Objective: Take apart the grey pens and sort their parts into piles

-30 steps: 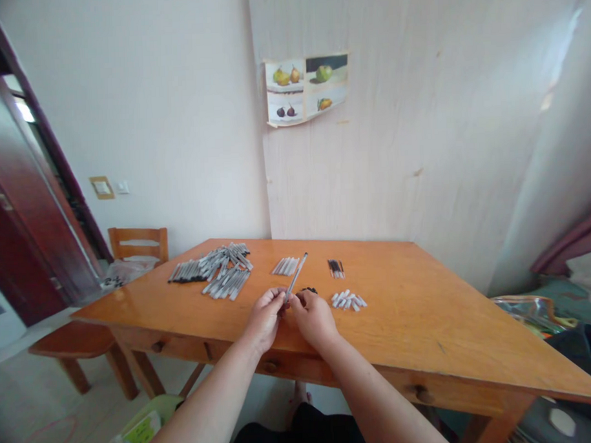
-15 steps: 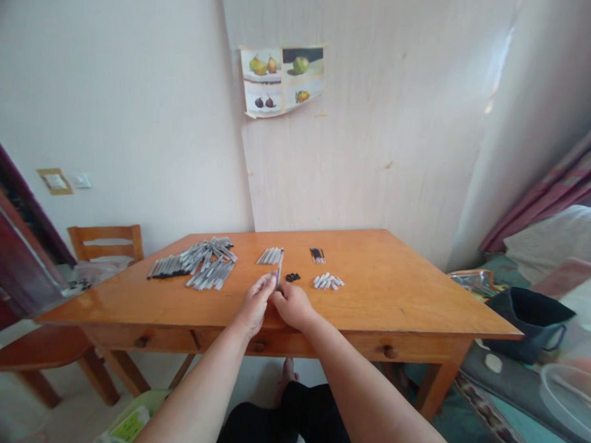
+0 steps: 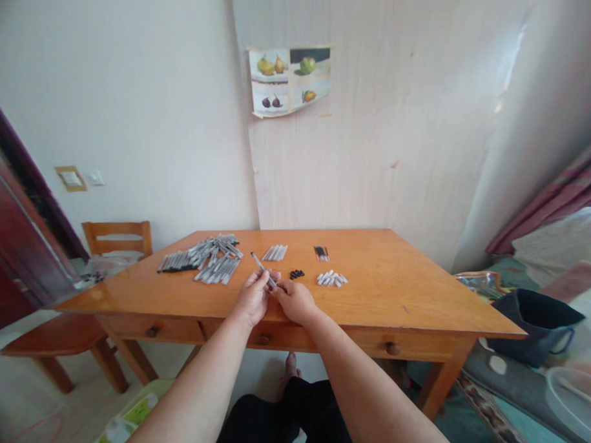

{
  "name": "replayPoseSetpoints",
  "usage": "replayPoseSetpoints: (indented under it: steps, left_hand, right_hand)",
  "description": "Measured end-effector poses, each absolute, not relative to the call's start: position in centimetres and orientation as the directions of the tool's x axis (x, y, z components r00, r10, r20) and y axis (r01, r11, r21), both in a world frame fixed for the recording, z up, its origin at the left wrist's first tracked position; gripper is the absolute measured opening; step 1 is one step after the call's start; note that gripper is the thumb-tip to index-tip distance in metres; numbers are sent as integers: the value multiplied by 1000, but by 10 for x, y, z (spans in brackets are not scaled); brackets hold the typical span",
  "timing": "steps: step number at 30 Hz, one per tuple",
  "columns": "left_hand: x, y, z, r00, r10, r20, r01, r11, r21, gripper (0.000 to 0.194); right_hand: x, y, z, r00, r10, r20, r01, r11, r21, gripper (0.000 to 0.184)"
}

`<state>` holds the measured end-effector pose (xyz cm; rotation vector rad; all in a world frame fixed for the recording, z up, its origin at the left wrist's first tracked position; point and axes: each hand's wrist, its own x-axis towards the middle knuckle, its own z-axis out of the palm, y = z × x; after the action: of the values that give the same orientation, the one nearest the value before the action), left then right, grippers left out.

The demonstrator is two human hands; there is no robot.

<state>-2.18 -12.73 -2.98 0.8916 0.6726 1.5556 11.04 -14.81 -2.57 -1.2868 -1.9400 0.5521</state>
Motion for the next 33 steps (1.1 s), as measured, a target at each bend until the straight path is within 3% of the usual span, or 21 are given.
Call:
replayPoseSetpoints:
  steps: [17, 33]
  left_hand:
    - [-10, -115, -32, -241, 963, 118, -438, -217, 872, 30]
    - [2, -110, -20, -326, 945, 2, -384, -134, 913, 20]
  right_hand:
    - [101, -160, -22, -150, 921, 360, 851, 305, -427, 27]
    - [94, -168, -14, -79, 941, 330, 911, 203, -358, 28]
